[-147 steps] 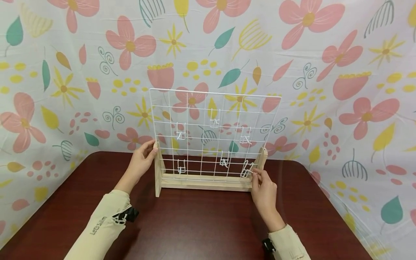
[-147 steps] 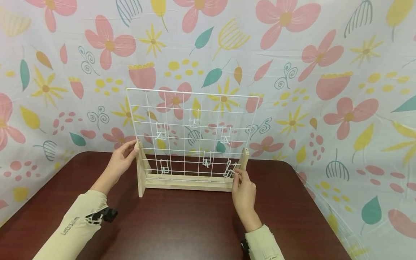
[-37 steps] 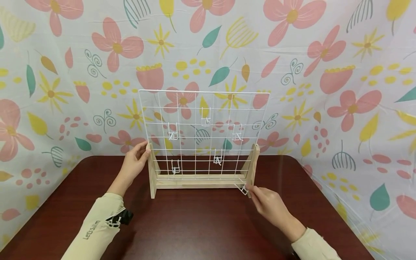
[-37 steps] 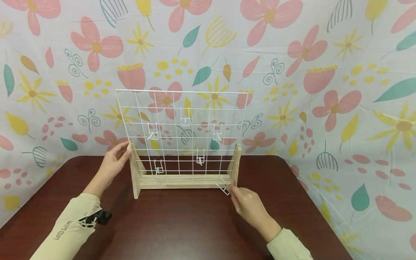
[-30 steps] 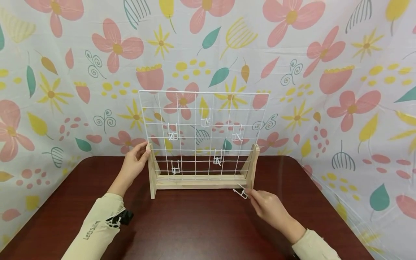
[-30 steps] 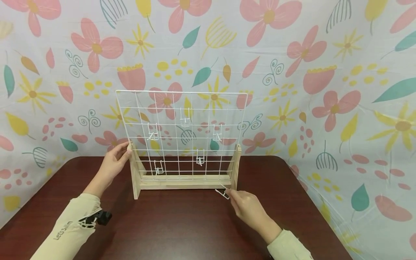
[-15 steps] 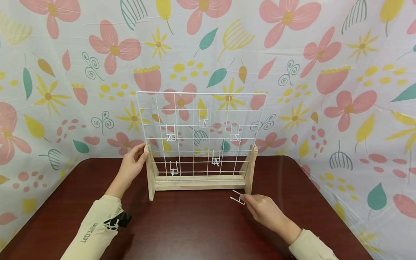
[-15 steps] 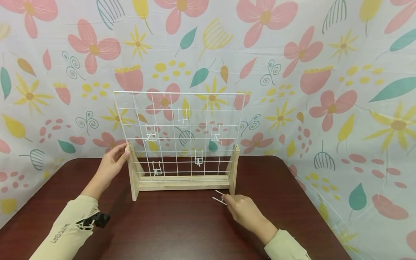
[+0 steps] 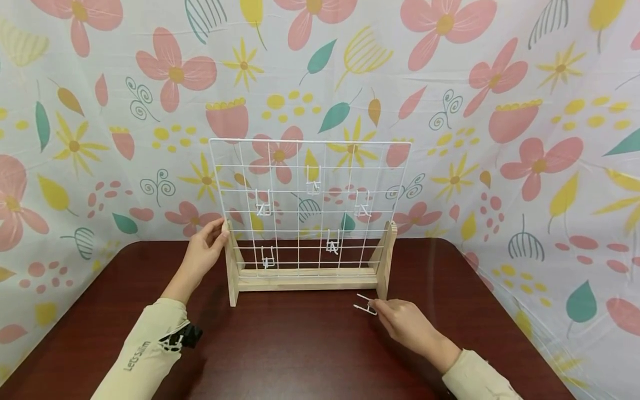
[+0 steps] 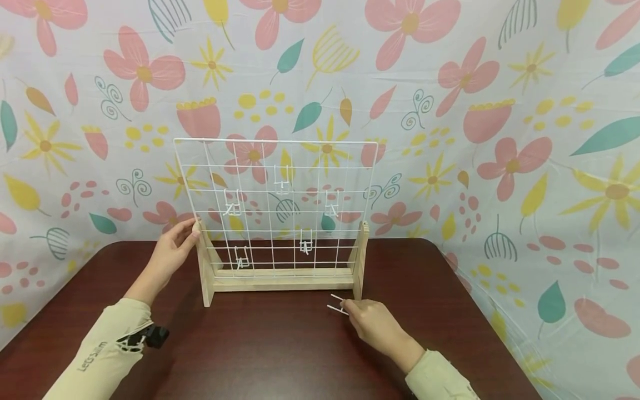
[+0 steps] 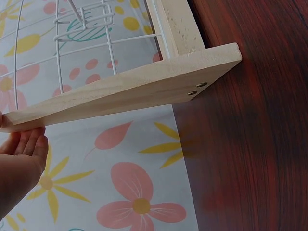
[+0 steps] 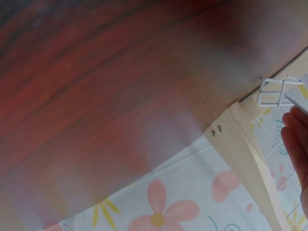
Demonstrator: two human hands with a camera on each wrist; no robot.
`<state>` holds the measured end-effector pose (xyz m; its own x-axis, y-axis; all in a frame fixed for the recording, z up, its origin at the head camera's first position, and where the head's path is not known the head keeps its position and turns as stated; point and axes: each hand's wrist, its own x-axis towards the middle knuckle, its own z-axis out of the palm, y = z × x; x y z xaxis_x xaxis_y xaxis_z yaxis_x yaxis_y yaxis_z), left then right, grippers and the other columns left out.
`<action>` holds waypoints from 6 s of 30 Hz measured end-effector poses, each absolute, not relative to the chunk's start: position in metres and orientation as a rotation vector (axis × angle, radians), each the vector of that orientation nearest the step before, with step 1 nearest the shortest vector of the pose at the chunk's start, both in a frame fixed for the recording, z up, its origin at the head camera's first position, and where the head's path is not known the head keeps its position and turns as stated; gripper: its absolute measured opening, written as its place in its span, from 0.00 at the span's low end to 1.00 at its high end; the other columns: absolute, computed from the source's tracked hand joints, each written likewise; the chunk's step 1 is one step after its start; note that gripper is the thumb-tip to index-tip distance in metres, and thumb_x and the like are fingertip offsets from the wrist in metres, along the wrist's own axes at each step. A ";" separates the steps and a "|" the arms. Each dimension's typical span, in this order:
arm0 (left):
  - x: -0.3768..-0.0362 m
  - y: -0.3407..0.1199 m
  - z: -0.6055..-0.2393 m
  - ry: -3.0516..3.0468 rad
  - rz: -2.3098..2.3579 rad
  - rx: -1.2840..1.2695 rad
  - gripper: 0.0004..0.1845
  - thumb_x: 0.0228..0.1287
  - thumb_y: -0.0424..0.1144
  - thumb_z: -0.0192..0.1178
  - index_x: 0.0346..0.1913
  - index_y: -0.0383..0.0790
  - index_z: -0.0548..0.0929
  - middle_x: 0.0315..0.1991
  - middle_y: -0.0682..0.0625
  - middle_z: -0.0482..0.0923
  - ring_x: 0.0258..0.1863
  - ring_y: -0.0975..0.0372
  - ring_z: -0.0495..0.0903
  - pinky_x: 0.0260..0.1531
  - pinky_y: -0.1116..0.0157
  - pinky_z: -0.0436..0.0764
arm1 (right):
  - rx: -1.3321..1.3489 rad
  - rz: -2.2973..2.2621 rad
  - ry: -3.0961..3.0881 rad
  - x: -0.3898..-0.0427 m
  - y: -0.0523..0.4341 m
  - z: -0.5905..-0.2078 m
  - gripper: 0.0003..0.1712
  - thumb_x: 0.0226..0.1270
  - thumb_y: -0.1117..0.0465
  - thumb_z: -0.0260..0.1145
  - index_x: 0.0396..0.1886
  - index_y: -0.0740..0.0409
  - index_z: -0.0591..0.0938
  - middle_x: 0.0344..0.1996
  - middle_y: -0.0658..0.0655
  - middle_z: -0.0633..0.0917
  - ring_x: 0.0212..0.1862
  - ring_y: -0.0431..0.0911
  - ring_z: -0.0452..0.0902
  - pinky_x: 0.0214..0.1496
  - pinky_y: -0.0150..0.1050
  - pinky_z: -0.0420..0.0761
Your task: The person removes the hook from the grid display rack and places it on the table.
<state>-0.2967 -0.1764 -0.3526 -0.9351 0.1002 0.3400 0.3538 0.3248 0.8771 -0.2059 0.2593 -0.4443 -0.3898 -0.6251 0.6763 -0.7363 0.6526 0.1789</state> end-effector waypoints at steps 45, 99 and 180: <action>-0.295 -0.178 -0.353 -2.377 -1.628 -0.412 0.27 0.75 0.39 0.49 0.70 0.28 0.61 0.62 0.31 0.69 0.62 0.47 0.69 0.52 0.76 0.72 | 1.207 -0.040 -2.209 -0.174 0.258 -0.448 0.20 0.78 0.57 0.50 0.41 0.59 0.87 0.43 0.59 0.87 0.44 0.50 0.84 0.44 0.41 0.83; -0.299 -0.177 -0.354 -2.339 -1.680 -0.433 0.26 0.74 0.36 0.50 0.70 0.29 0.61 0.61 0.31 0.70 0.61 0.48 0.70 0.49 0.81 0.72 | 1.231 0.131 -2.112 -0.178 0.252 -0.433 0.23 0.79 0.53 0.48 0.42 0.60 0.86 0.42 0.56 0.86 0.43 0.46 0.82 0.43 0.39 0.82; -0.301 -0.178 -0.355 -2.348 -1.669 -0.433 0.27 0.74 0.37 0.51 0.70 0.28 0.61 0.62 0.32 0.69 0.61 0.47 0.70 0.51 0.78 0.72 | 0.649 0.651 -1.861 -0.261 0.206 -0.321 0.24 0.59 0.77 0.66 0.57 0.66 0.80 0.55 0.62 0.81 0.57 0.55 0.77 0.56 0.50 0.77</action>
